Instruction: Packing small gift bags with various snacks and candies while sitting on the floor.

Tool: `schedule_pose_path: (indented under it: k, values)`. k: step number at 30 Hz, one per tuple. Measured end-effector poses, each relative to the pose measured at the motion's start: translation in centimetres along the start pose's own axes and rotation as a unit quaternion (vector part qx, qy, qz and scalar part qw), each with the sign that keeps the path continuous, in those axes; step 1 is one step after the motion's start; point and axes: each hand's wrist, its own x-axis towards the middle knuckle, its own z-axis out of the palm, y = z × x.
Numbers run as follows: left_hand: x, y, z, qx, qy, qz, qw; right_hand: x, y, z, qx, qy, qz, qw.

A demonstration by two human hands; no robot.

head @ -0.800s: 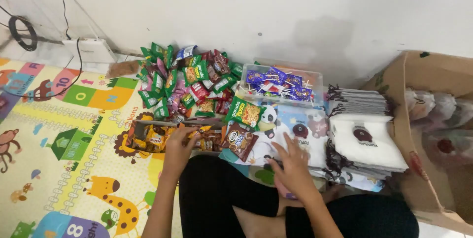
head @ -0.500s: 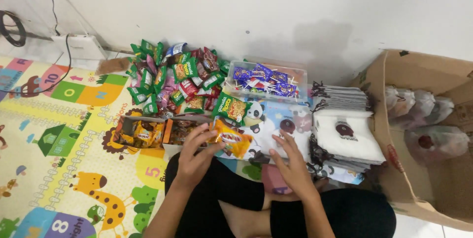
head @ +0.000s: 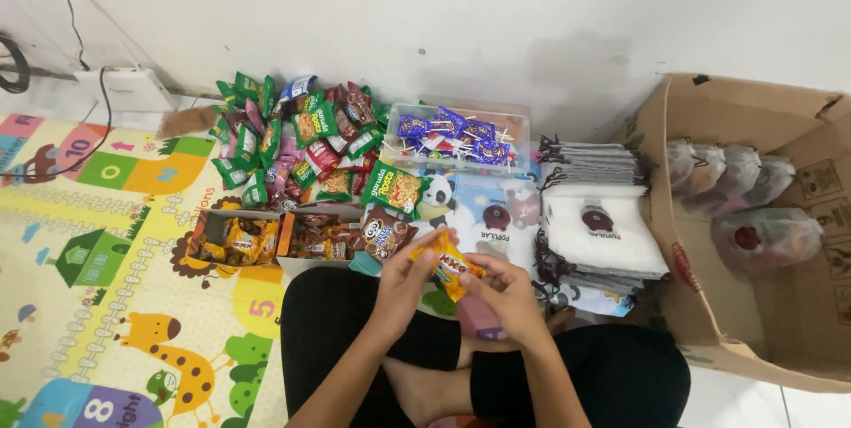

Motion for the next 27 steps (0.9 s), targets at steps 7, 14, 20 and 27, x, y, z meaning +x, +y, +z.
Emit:
schedule_pose_path:
  k: [7,14,20,27]
  values:
    - [0.3,0.1,0.5,0.004,0.041,-0.038,0.998,-0.2,-0.7,0.5,0.024,-0.063,-0.003,0.998]
    - [0.0,0.1,-2.4,0.130,0.024,0.014,0.991,2.0,3.5,0.1,0.007,0.003,0.037,0.999]
    - [0.5,-1.0,-11.1,0.109,0.254,0.064,0.959,7.7,3.4,2.2,0.002,0.156,0.043,0.987]
    - [2.1,-12.1,-19.0,0.137,0.409,0.062,0.900,13.6,4.2,5.0,-0.296,0.182,-0.024,0.938]
